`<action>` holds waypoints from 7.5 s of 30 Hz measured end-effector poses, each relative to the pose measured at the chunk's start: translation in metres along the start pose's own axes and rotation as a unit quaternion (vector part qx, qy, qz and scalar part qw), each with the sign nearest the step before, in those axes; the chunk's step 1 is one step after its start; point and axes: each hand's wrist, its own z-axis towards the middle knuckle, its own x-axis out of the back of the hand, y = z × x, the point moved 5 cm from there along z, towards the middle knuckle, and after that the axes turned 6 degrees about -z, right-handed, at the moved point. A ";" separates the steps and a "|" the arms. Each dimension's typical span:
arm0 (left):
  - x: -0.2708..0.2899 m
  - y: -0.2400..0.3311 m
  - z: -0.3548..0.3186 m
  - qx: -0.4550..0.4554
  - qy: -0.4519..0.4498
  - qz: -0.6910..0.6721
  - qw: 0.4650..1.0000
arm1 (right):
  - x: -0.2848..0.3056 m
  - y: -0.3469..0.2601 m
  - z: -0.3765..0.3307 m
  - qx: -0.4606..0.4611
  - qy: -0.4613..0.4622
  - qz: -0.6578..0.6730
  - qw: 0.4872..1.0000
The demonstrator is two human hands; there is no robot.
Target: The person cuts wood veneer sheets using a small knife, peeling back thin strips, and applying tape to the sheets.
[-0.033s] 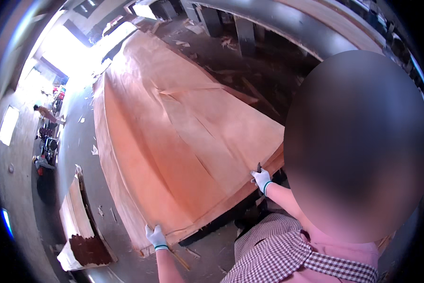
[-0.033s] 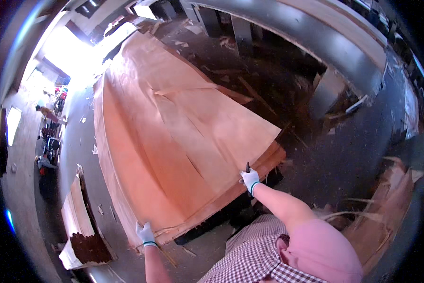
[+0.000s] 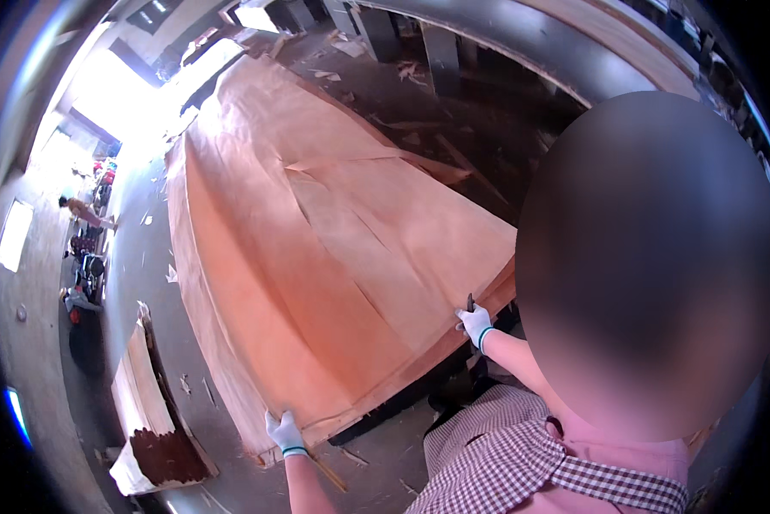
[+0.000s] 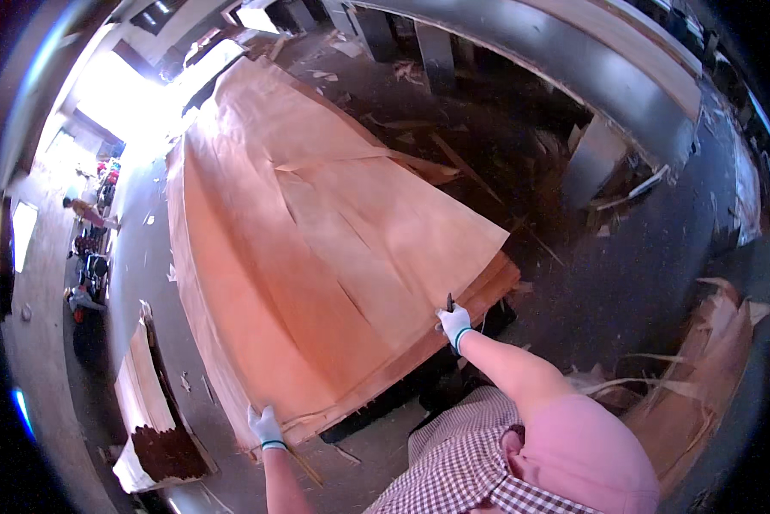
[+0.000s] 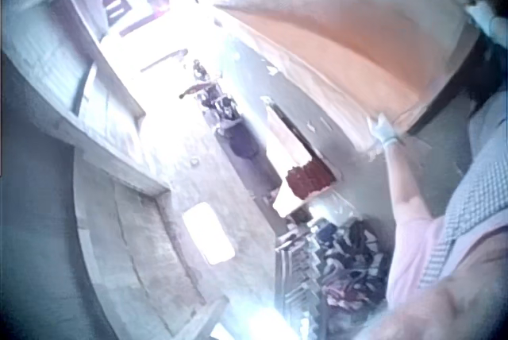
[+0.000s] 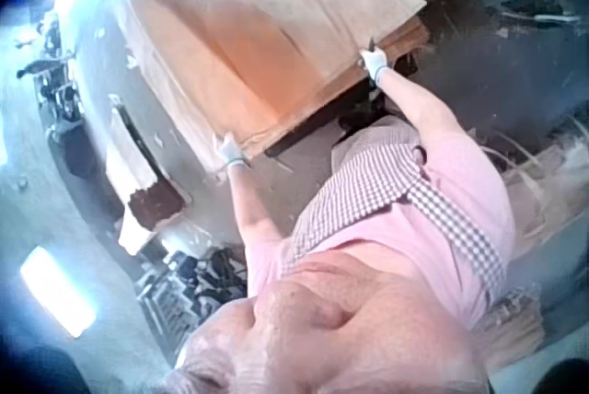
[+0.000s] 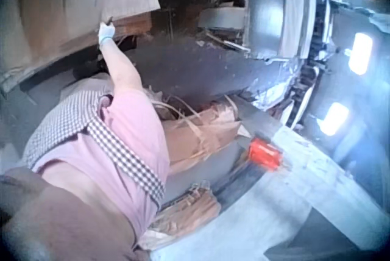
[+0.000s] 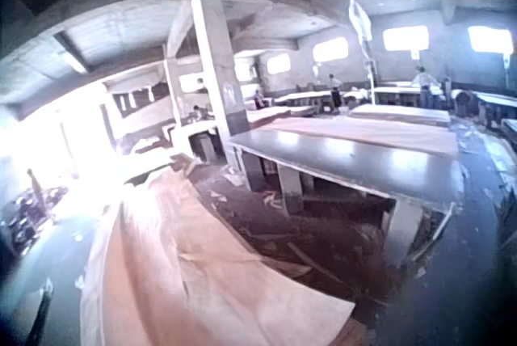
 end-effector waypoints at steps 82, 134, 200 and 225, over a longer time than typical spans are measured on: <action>0.050 -0.080 0.013 0.277 0.034 0.189 0.941 | 0.137 0.063 -0.091 -0.035 -0.293 -0.879 0.375; 0.115 -0.173 0.110 0.156 0.101 0.026 0.982 | 0.102 0.006 0.122 0.160 0.374 0.006 0.914; -0.065 -0.197 0.012 0.197 -0.070 0.466 0.860 | 0.059 0.072 -0.006 0.091 0.128 -0.209 0.965; 0.386 -0.288 0.140 0.174 0.149 0.331 0.915 | -0.261 0.130 -0.224 0.041 -0.236 -0.471 0.849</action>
